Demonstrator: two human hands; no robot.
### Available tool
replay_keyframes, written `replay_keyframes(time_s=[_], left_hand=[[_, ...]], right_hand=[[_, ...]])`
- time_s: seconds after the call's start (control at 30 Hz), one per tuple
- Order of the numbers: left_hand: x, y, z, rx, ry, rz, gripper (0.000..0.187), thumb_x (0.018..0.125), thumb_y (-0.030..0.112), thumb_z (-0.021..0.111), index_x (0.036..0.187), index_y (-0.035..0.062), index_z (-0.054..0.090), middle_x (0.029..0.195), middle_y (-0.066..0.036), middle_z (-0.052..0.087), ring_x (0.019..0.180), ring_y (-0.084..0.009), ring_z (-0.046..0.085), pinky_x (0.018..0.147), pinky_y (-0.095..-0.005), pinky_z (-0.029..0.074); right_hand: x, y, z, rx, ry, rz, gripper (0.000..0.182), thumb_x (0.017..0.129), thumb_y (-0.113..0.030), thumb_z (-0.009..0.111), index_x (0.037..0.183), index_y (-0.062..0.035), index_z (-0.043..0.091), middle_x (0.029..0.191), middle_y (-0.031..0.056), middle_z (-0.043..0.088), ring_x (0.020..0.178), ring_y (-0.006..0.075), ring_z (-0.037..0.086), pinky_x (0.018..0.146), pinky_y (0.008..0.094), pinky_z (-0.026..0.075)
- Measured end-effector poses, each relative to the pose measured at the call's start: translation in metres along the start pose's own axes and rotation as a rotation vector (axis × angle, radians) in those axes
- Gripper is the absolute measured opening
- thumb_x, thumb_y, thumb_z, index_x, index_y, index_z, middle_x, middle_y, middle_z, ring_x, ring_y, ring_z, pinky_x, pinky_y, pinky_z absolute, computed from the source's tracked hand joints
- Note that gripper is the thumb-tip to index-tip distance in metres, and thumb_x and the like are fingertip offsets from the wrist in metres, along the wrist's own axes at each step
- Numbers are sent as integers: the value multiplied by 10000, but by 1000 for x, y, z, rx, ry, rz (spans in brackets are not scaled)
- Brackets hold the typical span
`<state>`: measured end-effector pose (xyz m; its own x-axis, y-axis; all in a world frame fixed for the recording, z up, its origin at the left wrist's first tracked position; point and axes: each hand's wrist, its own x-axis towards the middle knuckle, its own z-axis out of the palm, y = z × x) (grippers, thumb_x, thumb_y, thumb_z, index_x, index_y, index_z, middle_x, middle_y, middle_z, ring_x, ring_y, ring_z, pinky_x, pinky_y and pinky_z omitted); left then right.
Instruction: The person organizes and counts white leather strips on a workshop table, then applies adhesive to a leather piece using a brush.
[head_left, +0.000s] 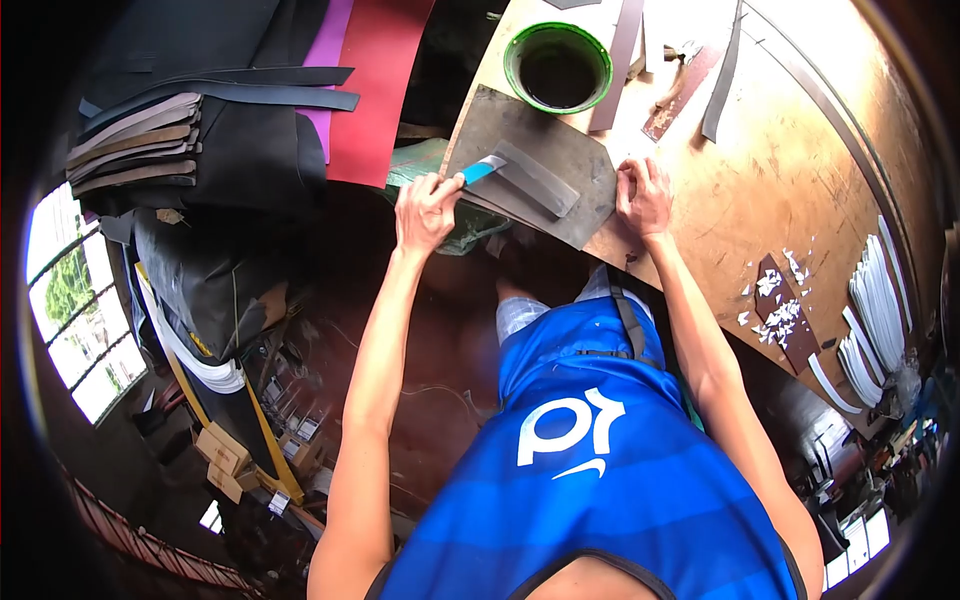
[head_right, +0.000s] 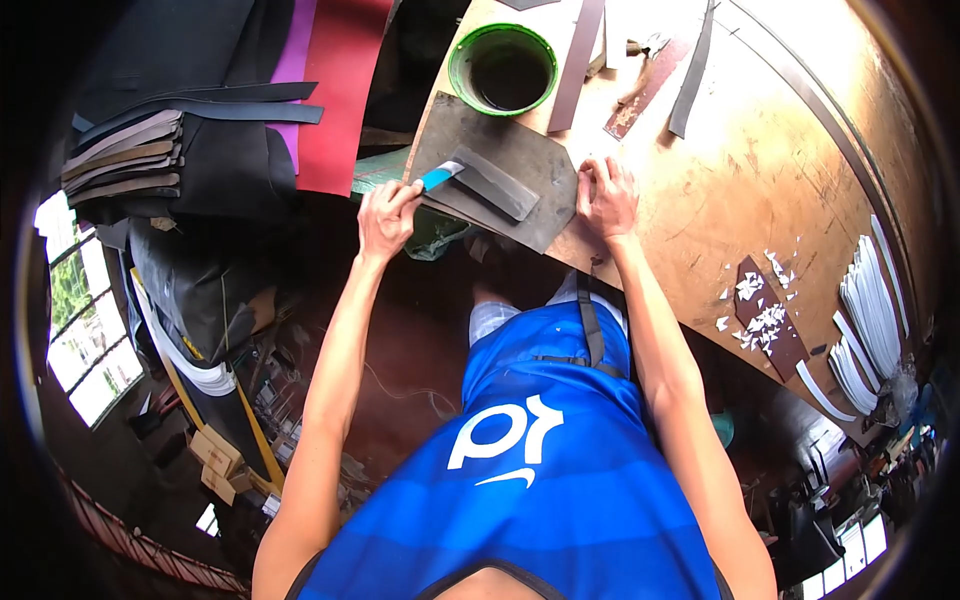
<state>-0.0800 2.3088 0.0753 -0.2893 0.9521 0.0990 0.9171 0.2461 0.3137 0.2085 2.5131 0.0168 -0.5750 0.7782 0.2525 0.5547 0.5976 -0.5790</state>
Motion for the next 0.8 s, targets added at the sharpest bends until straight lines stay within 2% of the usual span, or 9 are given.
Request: replay_keyframes(time_s=[0.1, 0.27, 0.33, 0.4, 0.47, 0.53, 0.6, 0.73, 0.8], left_hand=[[-14, 43, 16, -70, -98, 193, 264, 751, 158, 742, 1010, 191, 701, 819, -16, 572, 754, -212, 583, 655, -352, 418], [6, -1, -5, 36, -4, 64, 186, 803, 127, 678, 984, 169, 692, 765, -20, 578, 726, -234, 577, 647, -382, 418], [-2, 15, 4, -44, -44, 49, 200, 801, 128, 662, 985, 195, 706, 797, -28, 578, 754, -233, 577, 641, -380, 410], [-12, 44, 16, -113, -87, 219, 255, 753, 131, 726, 996, 197, 687, 814, -15, 564, 714, -225, 565, 638, -372, 411], [-5, 30, 11, -58, -95, 257, 223, 771, 132, 712, 984, 192, 689, 798, -19, 569, 714, -229, 566, 635, -369, 412], [8, 2, -4, 25, -41, 83, 193, 790, 113, 680, 976, 163, 682, 761, -21, 573, 722, -247, 571, 635, -382, 418], [5, 3, -2, -31, -2, 38, 191, 791, 111, 678, 977, 155, 681, 760, -20, 570, 725, -251, 571, 639, -382, 416], [-18, 50, 20, -126, -116, 195, 256, 763, 155, 728, 1011, 204, 686, 777, -12, 552, 731, -226, 565, 643, -364, 400], [-7, 31, 9, -32, -121, 177, 258, 770, 145, 723, 1022, 189, 684, 766, -10, 540, 730, -225, 561, 640, -372, 395]], right_hand=[[1, -1, 1, 22, -31, 16, 130, 787, -95, 653, 903, -121, 600, 838, 58, 579, 821, 284, 583, 766, 399, 449], [-4, -2, -1, 20, 0, 7, 135, 785, -97, 654, 906, -123, 600, 836, 57, 577, 822, 282, 584, 766, 396, 448], [4, -1, 2, 19, 25, -8, 136, 785, -98, 654, 907, -123, 600, 835, 57, 577, 823, 280, 584, 765, 395, 448], [-1, 3, 5, 12, -22, 11, 129, 790, -102, 652, 907, -123, 601, 835, 55, 580, 817, 277, 586, 763, 394, 449], [1, -1, 0, 8, -23, 9, 126, 792, -104, 651, 906, -123, 603, 833, 50, 581, 807, 276, 587, 761, 395, 449], [0, -4, -2, 2, -14, 17, 128, 787, -102, 651, 905, -124, 604, 831, 45, 581, 801, 277, 587, 761, 394, 449], [0, -2, -1, 16, 4, 10, 128, 788, -100, 650, 906, -126, 607, 831, 47, 582, 800, 276, 586, 762, 394, 448], [3, -1, 1, 14, -19, 20, 120, 795, -100, 647, 905, -124, 605, 831, 55, 580, 812, 278, 582, 767, 392, 446], [2, -5, -4, 19, -10, 11, 124, 793, -100, 649, 905, -120, 599, 834, 56, 578, 820, 282, 582, 767, 392, 446]])
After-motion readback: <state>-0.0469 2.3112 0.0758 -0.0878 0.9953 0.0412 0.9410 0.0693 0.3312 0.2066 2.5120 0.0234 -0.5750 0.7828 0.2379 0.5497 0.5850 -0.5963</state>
